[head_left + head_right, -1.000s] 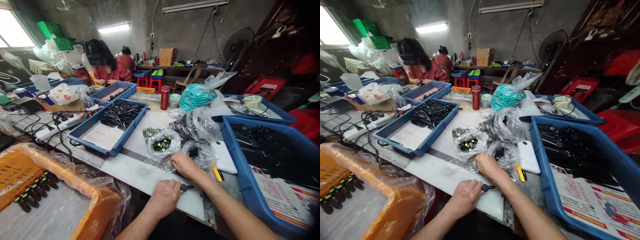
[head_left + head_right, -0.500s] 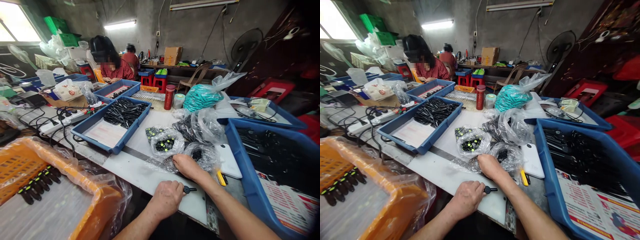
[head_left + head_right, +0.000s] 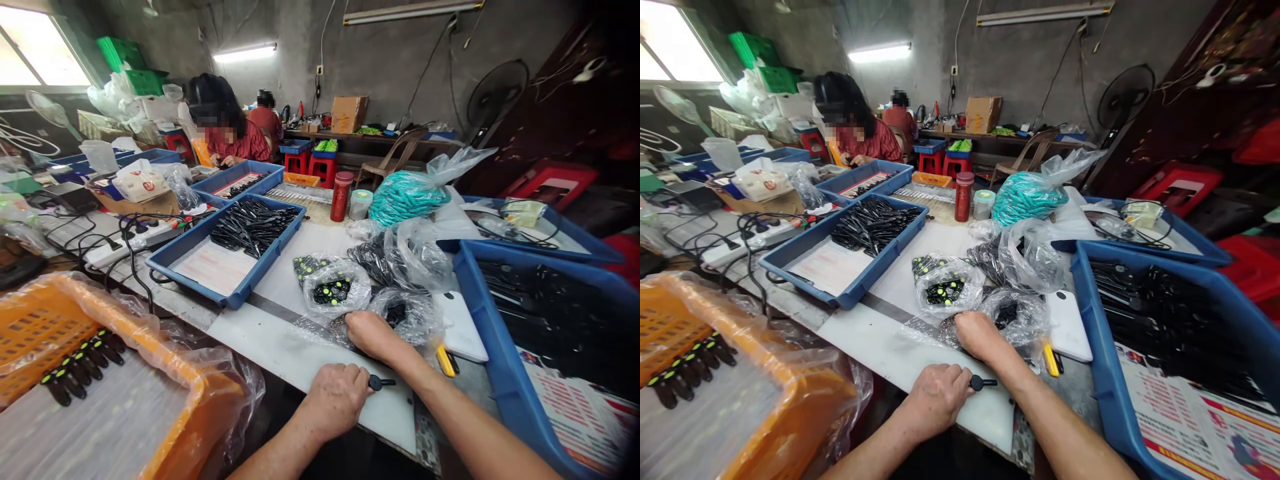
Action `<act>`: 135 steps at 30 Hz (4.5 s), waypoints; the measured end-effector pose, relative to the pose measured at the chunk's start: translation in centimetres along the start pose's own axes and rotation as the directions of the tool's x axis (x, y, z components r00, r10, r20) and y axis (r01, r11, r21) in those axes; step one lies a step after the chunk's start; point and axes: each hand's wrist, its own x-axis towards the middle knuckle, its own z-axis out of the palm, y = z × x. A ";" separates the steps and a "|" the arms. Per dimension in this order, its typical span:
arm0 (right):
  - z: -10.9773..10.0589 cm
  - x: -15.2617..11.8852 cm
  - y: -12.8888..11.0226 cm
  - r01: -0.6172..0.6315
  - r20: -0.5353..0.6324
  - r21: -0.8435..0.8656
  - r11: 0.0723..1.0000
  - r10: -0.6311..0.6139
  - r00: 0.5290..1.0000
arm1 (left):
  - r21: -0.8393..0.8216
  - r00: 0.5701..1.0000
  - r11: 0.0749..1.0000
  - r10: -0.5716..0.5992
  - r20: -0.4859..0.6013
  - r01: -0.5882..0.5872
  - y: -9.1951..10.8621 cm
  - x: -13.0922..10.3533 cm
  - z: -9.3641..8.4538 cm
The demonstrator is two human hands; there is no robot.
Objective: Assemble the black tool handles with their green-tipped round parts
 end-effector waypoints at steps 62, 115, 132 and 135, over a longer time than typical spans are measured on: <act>2.9 -9.7 -0.3 0.016 -0.287 0.232 0.972 0.053 0.956 | 0.079 0.992 0.997 0.013 0.126 -0.023 0.6 0.4 -0.2; 1.2 -14.5 -0.7 0.163 -0.338 0.593 0.789 0.060 0.939 | -0.652 0.942 0.683 -0.192 0.276 0.330 1.7 1.3 -4.5; 0.3 -14.2 -0.4 0.131 -0.329 0.585 0.800 0.087 0.940 | -0.581 0.937 0.736 -0.263 0.228 0.348 2.2 1.5 -4.7; 0.5 -14.3 -0.6 0.127 -0.309 0.595 0.794 0.080 0.948 | -0.567 0.947 0.760 -0.223 0.230 0.316 1.8 1.4 -4.8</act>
